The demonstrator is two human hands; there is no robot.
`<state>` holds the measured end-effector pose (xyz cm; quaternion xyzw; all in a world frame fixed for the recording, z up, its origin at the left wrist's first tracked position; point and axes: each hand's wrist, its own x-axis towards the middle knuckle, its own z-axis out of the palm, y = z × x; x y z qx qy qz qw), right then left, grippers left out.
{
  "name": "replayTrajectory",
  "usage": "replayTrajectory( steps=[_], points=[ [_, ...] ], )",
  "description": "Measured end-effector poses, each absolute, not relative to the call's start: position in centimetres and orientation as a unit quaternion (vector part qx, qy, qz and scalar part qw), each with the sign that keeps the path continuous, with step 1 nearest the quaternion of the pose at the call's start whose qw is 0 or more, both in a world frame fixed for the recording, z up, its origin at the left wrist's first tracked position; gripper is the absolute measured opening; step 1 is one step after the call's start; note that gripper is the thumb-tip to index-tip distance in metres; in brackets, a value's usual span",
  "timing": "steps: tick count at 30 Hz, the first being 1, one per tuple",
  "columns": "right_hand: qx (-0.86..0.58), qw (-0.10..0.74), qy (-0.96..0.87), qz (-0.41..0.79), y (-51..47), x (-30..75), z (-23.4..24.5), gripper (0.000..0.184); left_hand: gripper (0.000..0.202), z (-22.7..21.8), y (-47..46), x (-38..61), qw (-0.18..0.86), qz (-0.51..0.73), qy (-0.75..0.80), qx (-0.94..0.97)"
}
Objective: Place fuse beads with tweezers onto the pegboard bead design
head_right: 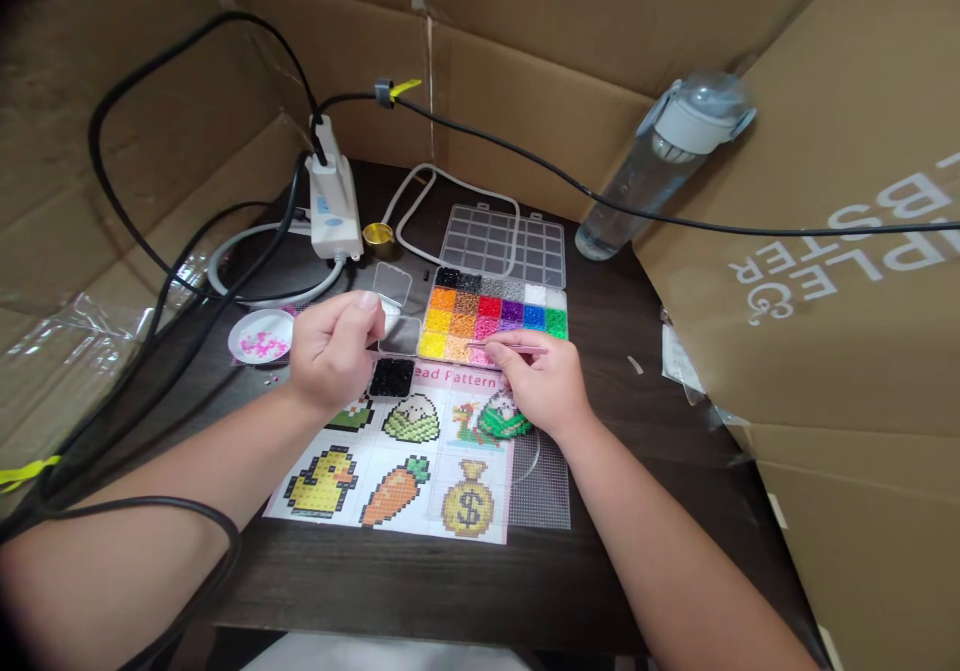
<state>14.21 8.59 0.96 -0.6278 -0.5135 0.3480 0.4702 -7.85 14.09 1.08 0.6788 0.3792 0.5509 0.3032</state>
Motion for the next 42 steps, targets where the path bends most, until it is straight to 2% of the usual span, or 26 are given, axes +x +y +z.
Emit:
replayTrajectory(
  steps=[31, 36, 42],
  points=[
    [-0.633, 0.470, -0.512, 0.341, 8.3, 14.1, 1.4, 0.024, 0.046, 1.2, 14.1, -7.6, 0.308, 0.550, 0.379, 0.678],
    [-0.608, 0.504, -0.515, 0.333, 8.0, 14.8, 1.9, 0.020, 0.046, 1.1, 14.1, -7.7, 0.308, 0.550, 0.379, 0.677],
    [-0.567, 0.587, -0.489, 0.307, 5.2, 17.5, 3.6, 0.012, 0.045, 1.0, 14.2, -7.7, 0.311, 0.559, 0.374, 0.672]
  ],
)
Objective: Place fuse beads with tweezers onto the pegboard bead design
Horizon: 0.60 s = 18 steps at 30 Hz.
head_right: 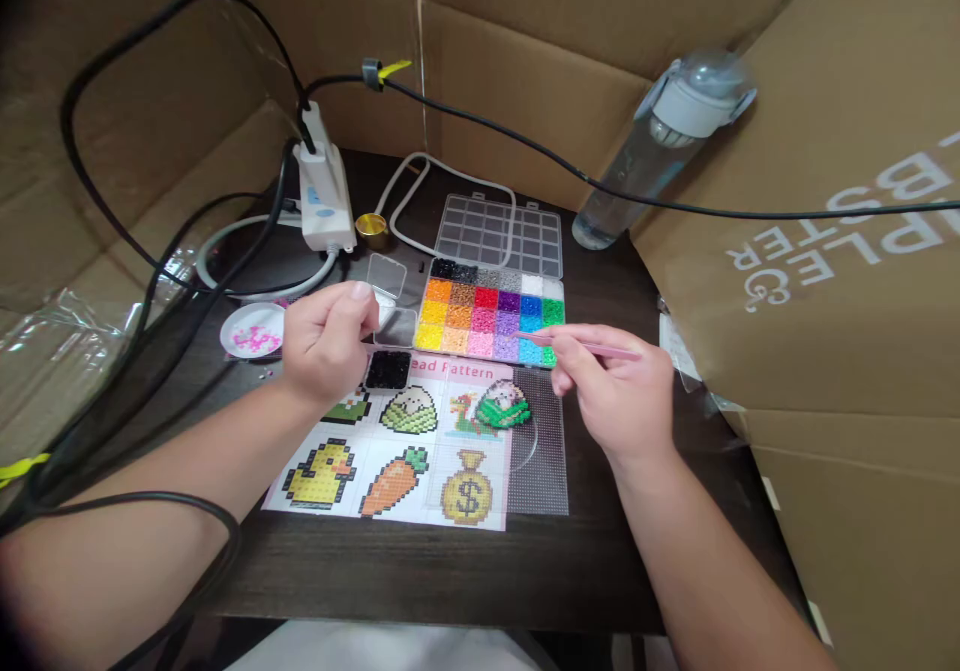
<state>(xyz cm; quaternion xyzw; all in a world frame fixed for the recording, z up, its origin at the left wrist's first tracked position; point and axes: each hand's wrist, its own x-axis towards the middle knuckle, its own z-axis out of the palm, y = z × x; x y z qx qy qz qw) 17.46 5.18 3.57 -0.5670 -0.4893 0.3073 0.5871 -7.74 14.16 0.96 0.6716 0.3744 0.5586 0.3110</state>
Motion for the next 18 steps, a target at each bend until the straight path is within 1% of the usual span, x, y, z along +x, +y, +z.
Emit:
replayTrajectory(
  steps=[4, 8, 11, 14, 18],
  points=[
    [-0.603, 0.562, -0.467, 0.319, 1.3, 19.6, 2.4, 0.010, 0.044, 0.9, 14.2, -7.7, 0.308, 0.561, 0.376, 0.671],
    [-0.617, 0.563, -0.433, 0.339, -1.8, 20.4, 0.2, 0.010, 0.044, 1.0, 14.2, -7.7, 0.301, 0.557, 0.381, 0.674],
    [-0.612, 0.581, -0.407, 0.349, -2.6, 20.0, -1.2, 0.010, 0.044, 1.1, 14.2, -7.7, 0.297, 0.554, 0.388, 0.674],
    [-0.617, 0.597, -0.389, 0.334, -2.6, 19.5, -1.9, 0.010, 0.047, 1.3, 14.1, -7.7, 0.293, 0.550, 0.398, 0.673],
    [-0.635, 0.568, -0.404, 0.333, -2.3, 19.1, -2.0, 0.013, 0.049, 1.4, 14.2, -7.7, 0.295, 0.550, 0.396, 0.673]
  ],
)
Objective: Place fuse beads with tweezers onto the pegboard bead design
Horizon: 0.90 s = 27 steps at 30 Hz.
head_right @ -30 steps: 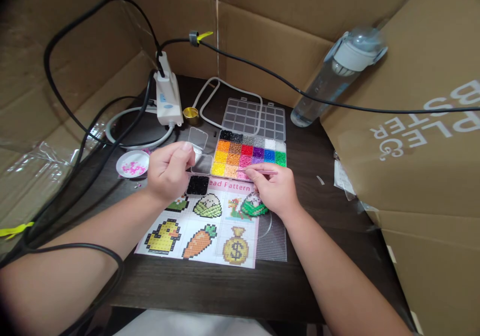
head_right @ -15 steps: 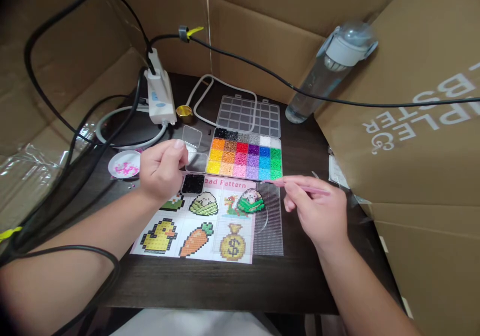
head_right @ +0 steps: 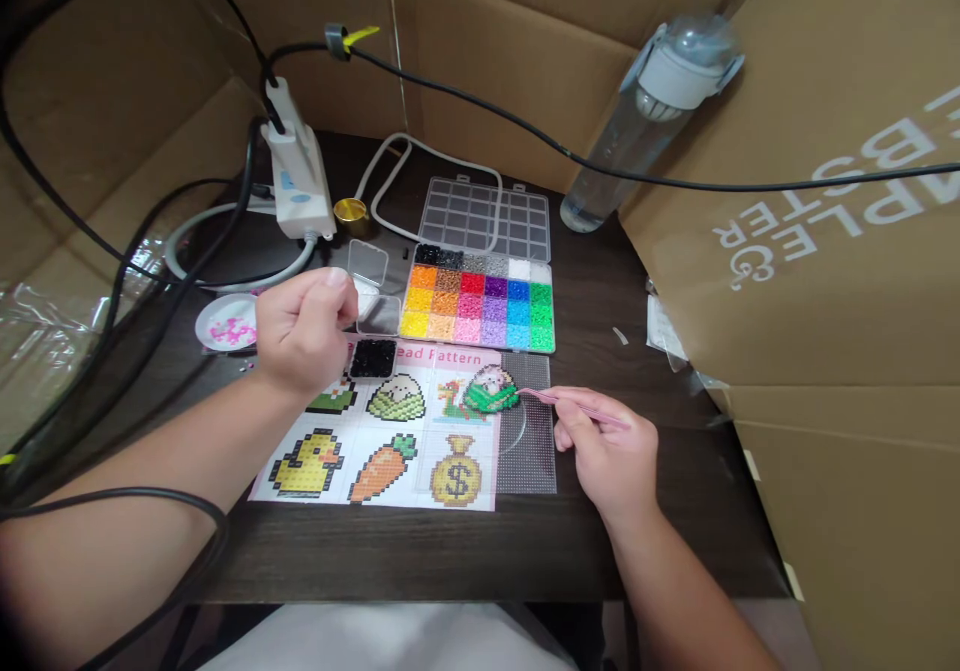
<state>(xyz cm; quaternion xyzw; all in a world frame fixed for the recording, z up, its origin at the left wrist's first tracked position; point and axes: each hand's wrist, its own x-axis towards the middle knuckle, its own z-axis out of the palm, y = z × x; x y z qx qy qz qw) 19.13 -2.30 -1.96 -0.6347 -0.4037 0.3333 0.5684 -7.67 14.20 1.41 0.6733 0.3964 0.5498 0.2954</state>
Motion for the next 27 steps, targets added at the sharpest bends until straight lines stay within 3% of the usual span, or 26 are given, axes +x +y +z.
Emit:
replayTrajectory(
  steps=[27],
  points=[
    [-0.659, 0.528, -0.436, 0.312, -2.09, 18.62, -1.00, 0.016, 0.051, 1.09, 14.38, -7.48, 0.296, 0.562, 0.389, 0.668]
  ],
)
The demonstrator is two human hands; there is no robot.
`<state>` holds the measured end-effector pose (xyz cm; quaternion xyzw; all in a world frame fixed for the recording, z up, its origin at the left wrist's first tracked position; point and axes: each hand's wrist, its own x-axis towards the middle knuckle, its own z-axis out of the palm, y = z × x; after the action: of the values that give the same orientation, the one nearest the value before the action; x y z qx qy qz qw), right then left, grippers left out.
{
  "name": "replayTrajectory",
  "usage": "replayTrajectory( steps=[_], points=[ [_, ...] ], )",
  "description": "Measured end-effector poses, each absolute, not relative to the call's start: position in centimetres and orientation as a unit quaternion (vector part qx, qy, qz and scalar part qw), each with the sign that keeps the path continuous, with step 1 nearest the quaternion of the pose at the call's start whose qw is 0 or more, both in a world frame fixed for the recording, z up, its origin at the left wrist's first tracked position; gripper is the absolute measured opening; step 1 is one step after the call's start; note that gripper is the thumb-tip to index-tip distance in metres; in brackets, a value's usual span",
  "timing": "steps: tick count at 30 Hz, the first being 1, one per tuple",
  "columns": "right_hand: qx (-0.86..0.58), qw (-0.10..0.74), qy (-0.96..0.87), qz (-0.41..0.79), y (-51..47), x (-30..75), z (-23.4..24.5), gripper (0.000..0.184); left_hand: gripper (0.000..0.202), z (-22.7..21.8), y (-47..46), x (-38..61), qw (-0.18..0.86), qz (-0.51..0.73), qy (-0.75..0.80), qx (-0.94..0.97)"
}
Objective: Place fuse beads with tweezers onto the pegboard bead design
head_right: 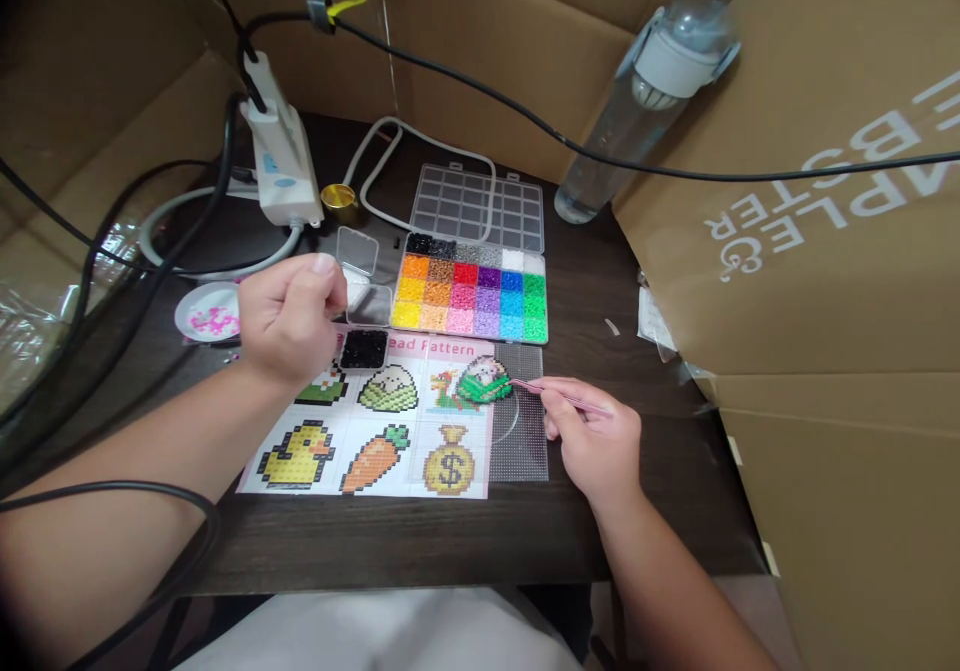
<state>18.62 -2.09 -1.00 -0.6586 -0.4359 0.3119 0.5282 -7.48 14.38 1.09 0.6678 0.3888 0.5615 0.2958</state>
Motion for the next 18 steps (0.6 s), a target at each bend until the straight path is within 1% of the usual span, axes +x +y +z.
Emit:
replayTrajectory(
  steps=[9, 18],
  points=[
    [-0.659, 0.535, -0.426, 0.313, -2.23, 18.84, -1.42, 0.016, 0.052, 0.96, 14.50, -7.48, 0.290, 0.563, 0.390, 0.669],
    [-0.618, 0.590, -0.373, 0.362, -2.06, 19.06, -1.18, 0.014, 0.052, 0.98, 14.34, -7.49, 0.289, 0.556, 0.400, 0.669]
  ],
)
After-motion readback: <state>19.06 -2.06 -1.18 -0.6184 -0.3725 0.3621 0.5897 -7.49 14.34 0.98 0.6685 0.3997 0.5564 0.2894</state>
